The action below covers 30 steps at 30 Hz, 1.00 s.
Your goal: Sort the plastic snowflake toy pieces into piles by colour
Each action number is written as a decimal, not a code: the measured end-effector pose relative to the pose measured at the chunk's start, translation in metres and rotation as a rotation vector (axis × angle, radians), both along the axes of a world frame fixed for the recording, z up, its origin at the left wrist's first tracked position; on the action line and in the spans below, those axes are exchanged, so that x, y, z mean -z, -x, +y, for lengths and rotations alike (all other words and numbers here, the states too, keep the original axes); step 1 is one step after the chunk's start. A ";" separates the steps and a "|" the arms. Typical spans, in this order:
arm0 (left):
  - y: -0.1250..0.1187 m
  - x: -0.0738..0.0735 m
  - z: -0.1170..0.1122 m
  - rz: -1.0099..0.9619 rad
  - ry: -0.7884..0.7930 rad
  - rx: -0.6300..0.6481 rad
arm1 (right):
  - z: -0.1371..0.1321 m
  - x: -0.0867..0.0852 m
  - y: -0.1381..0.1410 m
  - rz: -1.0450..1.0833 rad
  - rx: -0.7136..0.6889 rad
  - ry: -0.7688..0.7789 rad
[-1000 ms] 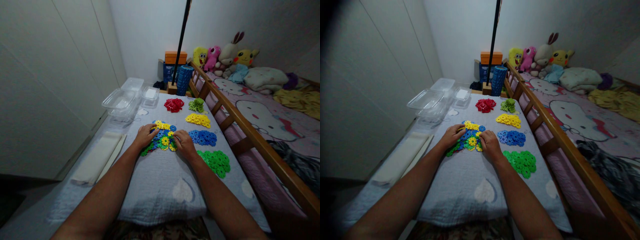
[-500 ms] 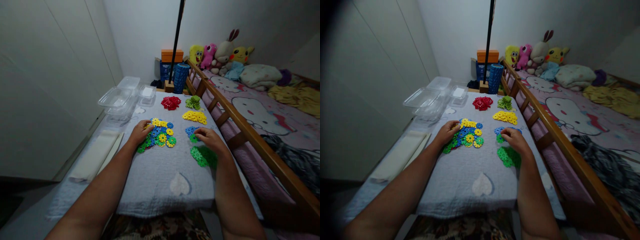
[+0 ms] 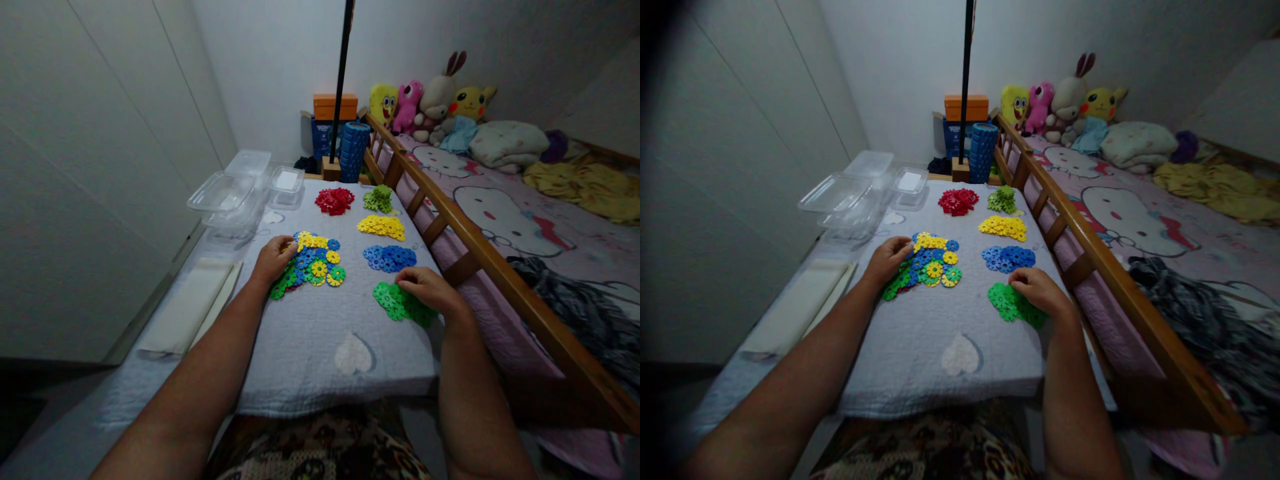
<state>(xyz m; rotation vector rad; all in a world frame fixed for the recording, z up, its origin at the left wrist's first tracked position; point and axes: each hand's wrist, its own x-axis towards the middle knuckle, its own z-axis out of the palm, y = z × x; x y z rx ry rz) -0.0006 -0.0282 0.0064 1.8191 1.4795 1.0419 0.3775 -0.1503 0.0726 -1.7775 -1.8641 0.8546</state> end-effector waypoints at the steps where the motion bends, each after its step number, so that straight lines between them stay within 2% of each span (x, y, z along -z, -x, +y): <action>1: 0.000 0.000 0.000 -0.003 0.002 -0.002 | 0.000 0.001 0.000 -0.020 -0.006 -0.008; 6: 0.001 0.003 0.002 0.002 0.004 -0.002 | 0.004 0.009 0.001 -0.179 -0.001 -0.126; 9: 0.001 0.002 0.001 0.007 0.007 0.001 | 0.013 0.011 0.013 -0.222 -0.023 -0.197; 15: 0.001 0.000 0.000 0.000 0.010 0.005 | 0.036 0.019 0.083 -0.291 -0.226 -0.268; 18: 0.002 0.001 0.000 -0.010 0.022 0.003 | 0.042 0.033 0.114 -0.343 -0.153 -0.333; 20: 0.002 0.002 0.001 -0.011 0.023 0.002 | 0.043 0.043 0.125 -0.373 -0.091 -0.362; 24: 0.003 0.002 0.001 0.016 0.021 0.007 | 0.043 0.054 0.128 -0.384 -0.047 -0.368; 30: 0.002 0.000 0.001 0.049 0.012 0.016 | 0.047 0.051 0.119 -0.169 -0.047 -0.370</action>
